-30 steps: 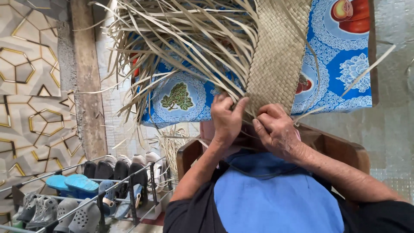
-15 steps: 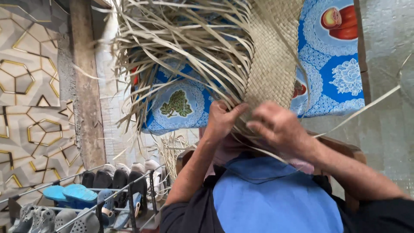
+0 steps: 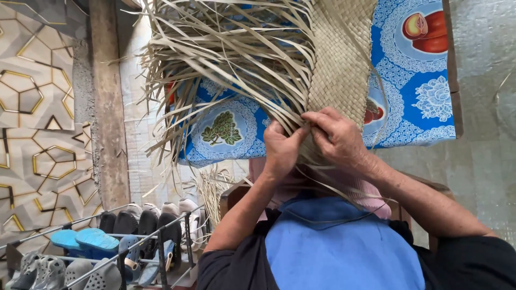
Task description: Weaving dried plant strips into a basket or hat by hand.
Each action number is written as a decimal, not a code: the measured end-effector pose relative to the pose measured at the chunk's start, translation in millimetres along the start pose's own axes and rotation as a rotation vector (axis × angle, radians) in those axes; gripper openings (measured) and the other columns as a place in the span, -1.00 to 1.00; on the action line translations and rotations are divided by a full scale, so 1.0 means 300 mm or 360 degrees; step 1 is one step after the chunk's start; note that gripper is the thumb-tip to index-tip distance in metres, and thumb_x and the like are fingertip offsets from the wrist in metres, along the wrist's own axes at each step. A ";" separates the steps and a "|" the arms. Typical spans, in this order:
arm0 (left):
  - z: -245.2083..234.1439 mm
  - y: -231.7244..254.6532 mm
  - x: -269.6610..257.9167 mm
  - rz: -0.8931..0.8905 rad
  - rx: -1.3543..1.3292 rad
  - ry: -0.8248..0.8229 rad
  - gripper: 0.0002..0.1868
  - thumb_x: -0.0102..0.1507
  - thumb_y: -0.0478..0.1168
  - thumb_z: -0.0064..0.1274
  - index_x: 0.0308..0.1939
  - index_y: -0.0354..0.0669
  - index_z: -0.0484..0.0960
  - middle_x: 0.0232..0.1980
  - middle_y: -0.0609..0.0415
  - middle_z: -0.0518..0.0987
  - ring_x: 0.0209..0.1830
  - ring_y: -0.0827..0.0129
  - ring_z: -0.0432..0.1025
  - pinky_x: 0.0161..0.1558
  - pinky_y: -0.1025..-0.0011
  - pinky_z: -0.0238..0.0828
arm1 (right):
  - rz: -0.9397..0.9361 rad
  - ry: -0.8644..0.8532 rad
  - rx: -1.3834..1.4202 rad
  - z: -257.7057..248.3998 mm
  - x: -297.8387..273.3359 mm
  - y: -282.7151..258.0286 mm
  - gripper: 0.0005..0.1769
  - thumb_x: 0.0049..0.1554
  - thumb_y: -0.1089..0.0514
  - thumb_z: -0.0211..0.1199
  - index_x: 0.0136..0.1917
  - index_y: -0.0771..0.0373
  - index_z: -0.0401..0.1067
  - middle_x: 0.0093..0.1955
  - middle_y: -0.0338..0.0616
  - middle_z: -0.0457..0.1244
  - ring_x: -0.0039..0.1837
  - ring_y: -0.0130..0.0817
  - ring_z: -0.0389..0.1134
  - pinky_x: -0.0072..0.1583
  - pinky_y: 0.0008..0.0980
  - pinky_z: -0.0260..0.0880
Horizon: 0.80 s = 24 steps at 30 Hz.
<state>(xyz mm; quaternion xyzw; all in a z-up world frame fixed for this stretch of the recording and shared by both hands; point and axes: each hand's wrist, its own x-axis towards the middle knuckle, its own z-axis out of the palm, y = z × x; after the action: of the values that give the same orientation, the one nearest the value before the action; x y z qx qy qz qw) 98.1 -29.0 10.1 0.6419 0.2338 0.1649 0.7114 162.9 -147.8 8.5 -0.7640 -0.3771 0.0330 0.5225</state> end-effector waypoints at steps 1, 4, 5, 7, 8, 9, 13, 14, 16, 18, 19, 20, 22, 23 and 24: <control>0.003 -0.005 -0.009 -0.0002 0.0002 -0.0001 -0.78 -0.02 -0.38 0.15 -0.30 -0.35 0.56 -0.40 -0.12 0.56 -0.44 0.37 0.45 -0.38 0.41 0.47 | 0.0002 0.0000 0.0001 -0.010 0.012 0.005 -0.69 -0.01 0.31 0.12 0.03 0.16 0.40 -0.22 -0.12 0.20 -0.16 -0.14 0.28 -0.16 -0.26 0.31; -0.002 -0.016 -0.026 0.0441 0.0543 0.0218 -0.73 -0.02 -0.30 0.18 -0.32 -0.33 0.47 -0.40 -0.21 0.52 -0.34 0.04 0.46 -0.35 0.23 0.40 | 0.0111 -0.0185 0.0166 -0.040 0.032 0.019 -0.80 0.01 0.32 0.07 -0.08 0.18 0.40 -0.28 -0.08 0.17 -0.21 -0.05 0.25 -0.19 -0.23 0.27; -0.012 -0.014 -0.019 0.0357 0.0510 0.0137 -0.70 -0.05 -0.26 0.20 -0.31 -0.28 0.49 -0.39 -0.15 0.54 -0.30 0.13 0.46 -0.30 0.25 0.40 | 0.0273 -0.0236 0.0364 -0.049 0.036 0.022 -0.84 -0.03 0.30 0.15 -0.13 0.20 0.42 -0.29 -0.13 0.19 -0.19 -0.26 0.23 -0.17 -0.33 0.26; -0.025 -0.036 -0.008 0.0272 0.0476 0.0057 -0.67 -0.08 -0.21 0.22 -0.31 -0.24 0.50 -0.38 -0.10 0.56 -0.25 0.22 0.47 -0.26 0.27 0.41 | 0.0435 -0.0287 0.0560 -0.065 0.041 0.018 -0.87 -0.07 0.27 0.23 -0.17 0.22 0.43 -0.30 -0.17 0.20 -0.18 -0.47 0.21 -0.15 -0.43 0.26; -0.031 -0.062 -0.005 0.0230 0.0431 -0.0010 -0.79 -0.01 -0.19 0.18 -0.35 -0.17 0.56 -0.39 -0.02 0.57 -0.28 0.36 0.46 -0.27 0.37 0.41 | 0.0508 -0.0277 0.0630 -0.067 0.043 0.011 -0.89 -0.06 0.25 0.24 -0.19 0.22 0.43 -0.33 -0.23 0.17 -0.20 -0.53 0.17 -0.16 -0.49 0.23; -0.037 -0.089 -0.001 0.0188 0.0385 -0.0077 -0.88 0.06 -0.17 0.14 -0.40 -0.11 0.63 -0.40 0.05 0.58 -0.32 0.50 0.46 -0.28 0.47 0.42 | 0.0582 -0.0266 0.0700 -0.070 0.045 0.006 -0.91 -0.05 0.23 0.25 -0.21 0.22 0.43 -0.35 -0.28 0.15 -0.21 -0.60 0.14 -0.17 -0.55 0.21; -0.036 -0.162 0.017 0.0333 0.0414 0.0015 -0.88 0.04 -0.20 0.17 -0.51 -0.14 0.60 -0.51 0.05 0.55 -0.40 0.45 0.47 -0.37 0.51 0.38 | 0.0489 -0.0199 0.0675 -0.049 0.043 -0.012 -0.91 -0.05 0.23 0.27 -0.23 0.24 0.42 -0.38 -0.29 0.10 -0.24 -0.60 0.12 -0.21 -0.56 0.16; -0.053 -0.219 0.026 0.0328 0.0394 0.0018 -0.83 0.05 -0.17 0.17 -0.51 -0.20 0.59 -0.55 -0.01 0.52 -0.42 0.48 0.42 -0.37 0.47 0.37 | 0.0267 -0.0185 0.0530 -0.049 0.049 -0.059 -0.95 -0.05 0.23 0.26 -0.26 0.20 0.44 -0.39 -0.25 0.11 -0.29 -0.49 0.15 -0.23 -0.50 0.17; -0.059 -0.262 0.043 0.0322 0.0375 0.0020 -0.77 0.05 -0.15 0.16 -0.52 -0.26 0.58 -0.59 -0.07 0.49 -0.44 0.51 0.37 -0.38 0.43 0.35 | 0.0048 -0.0170 0.0385 -0.043 0.040 -0.162 -0.99 -0.04 0.23 0.26 -0.28 0.16 0.45 -0.40 -0.22 0.12 -0.34 -0.37 0.18 -0.26 -0.43 0.19; -0.041 -0.235 0.058 0.0324 0.0574 0.0058 -0.81 0.00 -0.18 0.21 -0.59 -0.20 0.58 -0.64 -0.07 0.49 -0.57 0.59 0.34 -0.53 0.52 0.29 | -0.0310 -0.0615 0.0409 -0.031 0.007 -0.272 -0.93 -0.04 0.10 0.16 -0.25 -0.06 0.44 -0.37 -0.29 0.10 -0.30 -0.29 0.20 -0.22 -0.37 0.28; -0.038 -0.177 0.040 0.0324 0.0575 0.0052 -0.81 0.00 -0.18 0.21 -0.59 -0.20 0.58 -0.64 -0.07 0.49 -0.57 0.59 0.34 -0.53 0.52 0.29 | -0.0307 -0.0610 0.0408 -0.053 0.021 -0.290 -0.93 -0.04 0.10 0.16 -0.25 -0.06 0.44 -0.37 -0.29 0.10 -0.30 -0.29 0.20 -0.22 -0.37 0.28; -0.033 -0.118 0.024 -0.0019 0.0535 0.0040 -0.78 -0.01 -0.10 0.19 -0.57 -0.18 0.60 -0.62 -0.04 0.50 -0.58 0.56 0.31 -0.50 0.45 0.32 | -0.0298 -0.0512 0.0597 -0.078 0.038 -0.307 -0.97 -0.04 0.17 0.18 -0.25 0.09 0.38 -0.37 -0.21 0.13 -0.32 -0.29 0.24 -0.24 -0.38 0.30; -0.044 -0.020 -0.010 -0.0368 0.0488 0.0030 -0.73 -0.01 -0.02 0.18 -0.54 -0.15 0.61 -0.61 0.00 0.51 -0.59 0.52 0.27 -0.47 0.37 0.35 | -0.0283 -0.0418 0.0787 -0.099 0.044 -0.243 -0.91 -0.03 0.23 0.21 -0.25 0.25 0.33 -0.38 -0.13 0.16 -0.33 -0.30 0.27 -0.26 -0.39 0.31; -0.058 0.018 -0.028 0.0200 0.0632 0.0100 -0.77 0.05 -0.07 0.12 -0.53 -0.14 0.54 -0.61 0.05 0.42 -0.60 0.40 0.28 -0.48 0.41 0.30 | -0.0036 -0.0101 0.0709 -0.098 0.032 -0.161 -0.83 0.01 0.31 0.11 -0.07 0.33 0.30 -0.37 -0.09 0.14 -0.31 -0.34 0.20 -0.25 -0.40 0.26; -0.068 0.057 -0.040 0.0780 0.0763 0.0160 -0.79 0.11 -0.12 0.07 -0.51 -0.13 0.46 -0.61 0.11 0.34 -0.61 0.28 0.29 -0.48 0.45 0.25 | 0.0205 0.0227 0.0619 -0.099 0.021 -0.076 -0.70 0.06 0.39 0.02 0.10 0.42 0.28 -0.35 -0.04 0.12 -0.29 -0.39 0.13 -0.24 -0.42 0.21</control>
<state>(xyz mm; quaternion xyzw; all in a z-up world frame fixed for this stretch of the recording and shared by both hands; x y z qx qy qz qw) 78.1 -16.1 27.1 0.8188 0.1396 0.3028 0.4673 168.1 -163.1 42.9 -0.6718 -0.2761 0.0844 0.6821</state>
